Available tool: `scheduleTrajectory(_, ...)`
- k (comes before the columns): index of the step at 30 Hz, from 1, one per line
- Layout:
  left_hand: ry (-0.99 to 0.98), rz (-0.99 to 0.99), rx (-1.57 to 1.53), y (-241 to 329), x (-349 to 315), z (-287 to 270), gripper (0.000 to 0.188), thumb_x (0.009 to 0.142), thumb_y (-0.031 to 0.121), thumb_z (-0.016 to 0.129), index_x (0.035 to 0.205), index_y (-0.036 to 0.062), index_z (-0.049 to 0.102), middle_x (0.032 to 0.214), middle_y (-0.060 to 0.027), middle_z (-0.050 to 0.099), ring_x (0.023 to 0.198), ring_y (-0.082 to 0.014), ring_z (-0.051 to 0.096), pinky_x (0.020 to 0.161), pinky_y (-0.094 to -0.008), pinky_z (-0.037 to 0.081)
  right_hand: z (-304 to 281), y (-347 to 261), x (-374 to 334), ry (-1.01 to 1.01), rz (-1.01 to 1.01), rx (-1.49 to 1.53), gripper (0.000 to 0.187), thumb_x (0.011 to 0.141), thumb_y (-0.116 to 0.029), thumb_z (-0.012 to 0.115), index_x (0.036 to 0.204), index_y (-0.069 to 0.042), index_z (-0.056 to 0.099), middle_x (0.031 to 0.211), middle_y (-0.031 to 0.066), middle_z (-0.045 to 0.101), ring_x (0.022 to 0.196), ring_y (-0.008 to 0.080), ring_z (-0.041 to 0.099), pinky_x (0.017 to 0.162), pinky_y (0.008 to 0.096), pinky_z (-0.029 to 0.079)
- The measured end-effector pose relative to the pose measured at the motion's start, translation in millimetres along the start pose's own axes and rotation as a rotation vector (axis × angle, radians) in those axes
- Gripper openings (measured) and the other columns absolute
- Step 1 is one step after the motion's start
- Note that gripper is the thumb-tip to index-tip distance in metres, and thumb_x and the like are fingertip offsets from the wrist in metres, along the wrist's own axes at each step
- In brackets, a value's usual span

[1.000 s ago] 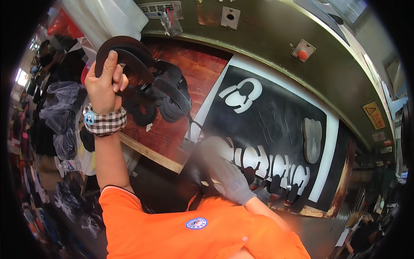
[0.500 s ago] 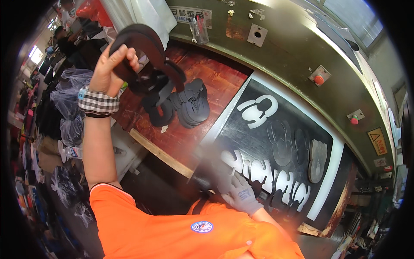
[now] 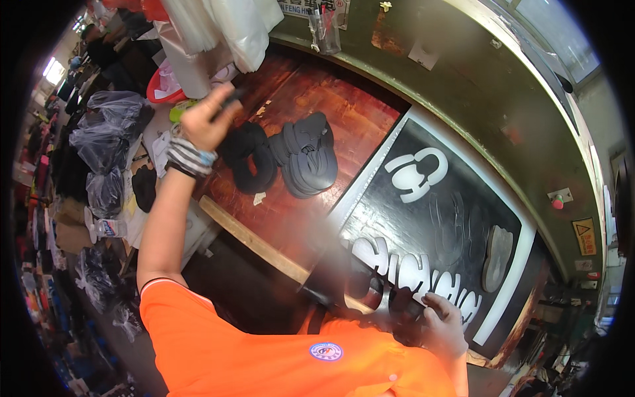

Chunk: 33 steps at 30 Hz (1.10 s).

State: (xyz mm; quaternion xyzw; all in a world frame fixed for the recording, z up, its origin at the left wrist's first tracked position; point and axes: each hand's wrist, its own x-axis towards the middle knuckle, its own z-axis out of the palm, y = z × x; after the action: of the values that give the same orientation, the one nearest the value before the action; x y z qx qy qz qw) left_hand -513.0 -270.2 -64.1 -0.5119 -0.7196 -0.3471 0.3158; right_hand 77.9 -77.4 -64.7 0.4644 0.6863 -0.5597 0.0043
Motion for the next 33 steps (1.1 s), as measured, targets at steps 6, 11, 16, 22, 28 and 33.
scheduleTrajectory(6,-0.582,0.336,-0.191,16,-120,44,0.047,0.073,0.009,0.072,0.12,0.0087,0.067,0.089,-0.01,0.059,0.083,-0.029,0.061,0.084,-0.0436,0.053,-5,18,8,0.059,0.083,0.101,0.032,0.09,-0.008,0.063,0.118,0.006,0.066,0.106,0.0112,0.073,0.09,0.0131,0.066,0.082,0.0257,0.051)
scheduleTrajectory(11,-0.641,0.11,0.073,34,-133,23,0.059,0.067,0.008,0.078,0.124,0.0069,0.064,0.117,-0.0186,0.057,0.116,-0.037,0.056,0.11,-0.0587,0.038,-46,47,14,0.297,-0.076,-0.118,0.027,0.092,-0.012,0.062,0.113,0.005,0.068,0.101,0.0111,0.074,0.095,0.0165,0.067,0.087,0.0303,0.051)
scheduleTrajectory(16,-0.457,-0.019,-0.061,144,-138,10,0.053,0.074,0.014,0.073,0.125,0.0029,0.062,0.116,-0.019,0.057,0.108,-0.0387,0.056,0.099,-0.0556,0.043,-97,91,10,0.799,-0.156,-0.666,0.039,0.09,-0.017,0.066,0.124,0.003,0.063,0.116,0.0221,0.065,0.109,0.0368,0.062,0.097,0.0435,0.048)
scheduleTrajectory(22,-0.617,0.218,-0.614,321,-128,83,0.037,0.077,0.006,0.074,0.113,-0.0006,0.067,0.106,-0.0169,0.063,0.102,-0.0369,0.061,0.091,-0.0505,0.05,-154,149,40,1.058,0.116,-0.945,0.077,0.081,-0.053,0.071,0.138,-0.004,0.055,0.133,0.0322,0.053,0.127,0.0464,0.048,0.108,0.0529,0.038)
scheduleTrajectory(28,-0.802,0.156,-0.449,413,-85,193,0.056,0.089,0.021,0.068,0.139,0.0024,0.051,0.145,-0.0225,0.044,0.137,-0.0405,0.041,0.116,-0.056,0.029,-168,146,75,0.941,-0.138,-0.707,0.085,0.072,-0.058,0.076,0.137,-0.009,0.053,0.132,0.0229,0.055,0.122,0.0417,0.05,0.103,0.0507,0.042)
scheduleTrajectory(33,-0.886,0.219,-0.214,438,-84,227,0.058,0.095,0.03,0.059,0.147,0.008,0.046,0.155,-0.0239,0.034,0.146,-0.0392,0.029,0.118,-0.06,0.019,-155,131,105,1.016,-0.241,-0.739,0.084,0.067,-0.051,0.08,0.136,-0.011,0.054,0.132,0.0267,0.05,0.117,0.0447,0.05,0.102,0.0512,0.041)
